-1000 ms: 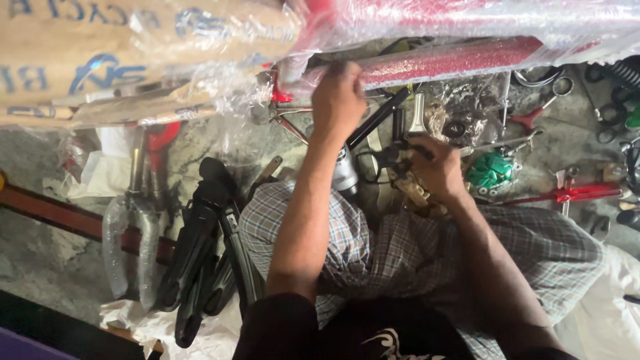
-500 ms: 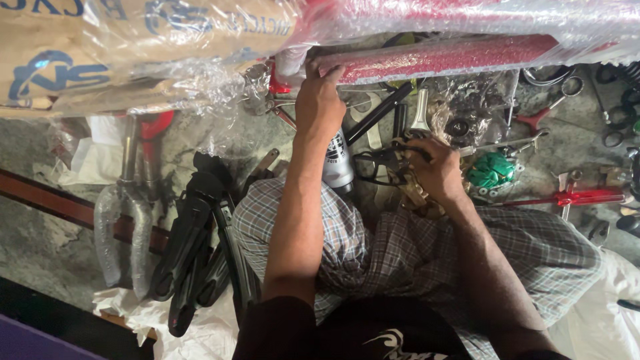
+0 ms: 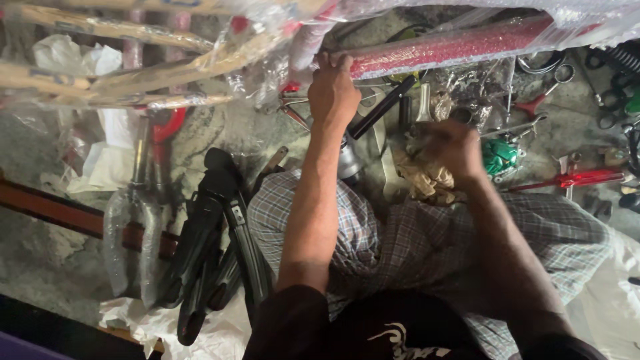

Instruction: The person sits on the floor and assembles a bicycle. They handle a small plastic bag of parts, then use a wrench to tighten a component on the bicycle frame. They also use a screwdriver to adjust a part on the frame.

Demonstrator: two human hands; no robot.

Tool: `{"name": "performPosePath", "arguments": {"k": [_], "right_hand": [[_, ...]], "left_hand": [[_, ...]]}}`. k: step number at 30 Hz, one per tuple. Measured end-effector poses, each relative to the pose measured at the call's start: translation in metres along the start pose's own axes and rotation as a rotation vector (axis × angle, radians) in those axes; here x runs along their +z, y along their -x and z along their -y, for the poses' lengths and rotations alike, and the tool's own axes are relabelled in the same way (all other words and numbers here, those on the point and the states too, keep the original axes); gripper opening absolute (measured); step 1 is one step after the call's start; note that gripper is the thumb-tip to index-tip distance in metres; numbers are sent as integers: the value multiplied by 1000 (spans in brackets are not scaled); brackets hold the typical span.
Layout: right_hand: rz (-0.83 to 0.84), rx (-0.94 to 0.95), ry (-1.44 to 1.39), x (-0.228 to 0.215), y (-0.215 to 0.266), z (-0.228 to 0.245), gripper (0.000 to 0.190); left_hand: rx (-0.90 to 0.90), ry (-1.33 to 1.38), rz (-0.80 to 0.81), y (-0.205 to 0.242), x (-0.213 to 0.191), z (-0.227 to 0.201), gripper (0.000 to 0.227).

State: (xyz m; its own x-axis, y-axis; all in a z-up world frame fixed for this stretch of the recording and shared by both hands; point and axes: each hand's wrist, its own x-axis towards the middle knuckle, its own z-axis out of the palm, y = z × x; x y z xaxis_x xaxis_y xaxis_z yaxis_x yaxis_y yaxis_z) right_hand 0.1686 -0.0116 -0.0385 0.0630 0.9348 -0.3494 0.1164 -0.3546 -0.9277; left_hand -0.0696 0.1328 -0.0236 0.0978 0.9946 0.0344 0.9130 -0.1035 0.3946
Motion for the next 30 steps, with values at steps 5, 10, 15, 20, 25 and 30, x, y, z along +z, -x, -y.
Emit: {"name": "performPosePath", "arguments": {"k": [5, 10, 15, 20, 25, 30], "right_hand": [[-150, 9, -173, -7, -61, 54, 21], [-57, 163, -130, 29, -136, 84, 12], [81, -8, 283, 30, -177, 72, 10], [274, -343, 894, 15, -204, 46, 16], [245, -187, 1036, 15, -224, 26, 21], [134, -750, 1731, 12, -236, 13, 23]], "left_hand": [[87, 388, -362, -10, 36, 3, 36], [-39, 972, -280, -28, 68, 16, 18], [-105, 928, -238, -33, 112, 30, 20], [271, 136, -587, -46, 140, 31, 22], [319, 238, -579, -50, 130, 30, 31], [78, 558, -373, -48, 98, 15, 18]]}}
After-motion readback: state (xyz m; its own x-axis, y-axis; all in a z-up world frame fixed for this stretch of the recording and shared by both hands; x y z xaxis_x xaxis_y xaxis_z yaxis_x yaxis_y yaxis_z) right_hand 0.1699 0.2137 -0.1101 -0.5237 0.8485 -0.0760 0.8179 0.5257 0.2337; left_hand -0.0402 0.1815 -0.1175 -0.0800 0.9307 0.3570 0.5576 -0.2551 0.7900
